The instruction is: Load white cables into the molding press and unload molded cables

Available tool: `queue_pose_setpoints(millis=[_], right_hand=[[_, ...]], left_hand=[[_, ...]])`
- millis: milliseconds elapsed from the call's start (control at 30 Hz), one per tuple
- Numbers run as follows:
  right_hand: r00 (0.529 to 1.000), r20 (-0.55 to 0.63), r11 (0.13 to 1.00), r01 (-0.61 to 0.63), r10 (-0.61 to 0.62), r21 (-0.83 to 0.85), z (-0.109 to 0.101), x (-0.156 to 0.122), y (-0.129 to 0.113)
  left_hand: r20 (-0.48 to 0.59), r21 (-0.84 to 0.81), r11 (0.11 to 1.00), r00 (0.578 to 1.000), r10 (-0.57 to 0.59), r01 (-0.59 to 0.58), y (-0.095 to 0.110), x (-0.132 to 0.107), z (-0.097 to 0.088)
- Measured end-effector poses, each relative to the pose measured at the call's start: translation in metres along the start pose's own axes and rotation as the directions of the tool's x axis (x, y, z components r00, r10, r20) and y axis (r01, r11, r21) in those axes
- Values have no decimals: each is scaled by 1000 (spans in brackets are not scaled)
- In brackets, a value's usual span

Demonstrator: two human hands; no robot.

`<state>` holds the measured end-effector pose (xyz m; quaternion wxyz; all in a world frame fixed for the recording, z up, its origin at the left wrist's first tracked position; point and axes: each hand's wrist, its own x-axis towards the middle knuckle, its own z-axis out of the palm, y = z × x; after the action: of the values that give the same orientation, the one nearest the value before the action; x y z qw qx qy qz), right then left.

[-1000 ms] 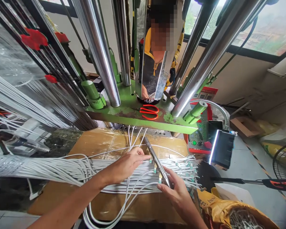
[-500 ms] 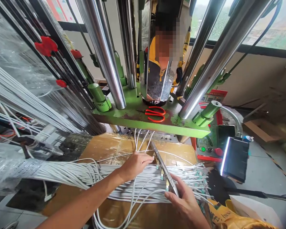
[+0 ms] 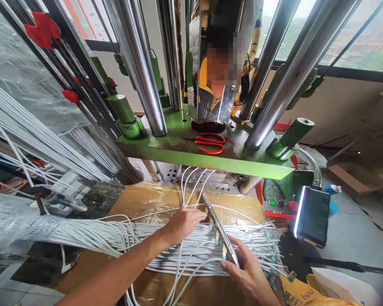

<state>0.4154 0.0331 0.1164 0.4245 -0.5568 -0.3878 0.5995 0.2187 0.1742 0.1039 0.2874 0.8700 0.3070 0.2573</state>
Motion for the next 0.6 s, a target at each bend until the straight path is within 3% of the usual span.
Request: queue_pose_setpoints(millis=[167, 267, 333, 433, 500, 533, 600], right_hand=[[998, 21, 974, 63, -60, -218, -8, 0, 6], [995, 42, 879, 103, -95, -465, -31, -1, 11], [995, 45, 734, 94, -86, -673, -48, -2, 5], [1000, 6, 342, 14, -24, -940, -59, 2, -23], [996, -13, 118, -3, -88, -993, -50, 17, -51], [987, 0, 65, 10, -163, -998, -43, 31, -65], [932, 48, 61, 75, -360, -995, -24, 71, -91]], left_hand=[[34, 72, 997, 999, -6, 3, 3, 8, -5], [165, 161, 976, 979, 121, -147, 6, 24, -15], [272, 172, 950, 940, 207, -259, 7, 36, -19], [345, 163, 944, 913, 219, -288, 7, 50, -20], [355, 143, 950, 911, 211, -276, 5, 55, -17], [330, 143, 954, 922, 204, -263, 3, 57, -16], [170, 217, 963, 978, 125, -160, -4, 59, -13]])
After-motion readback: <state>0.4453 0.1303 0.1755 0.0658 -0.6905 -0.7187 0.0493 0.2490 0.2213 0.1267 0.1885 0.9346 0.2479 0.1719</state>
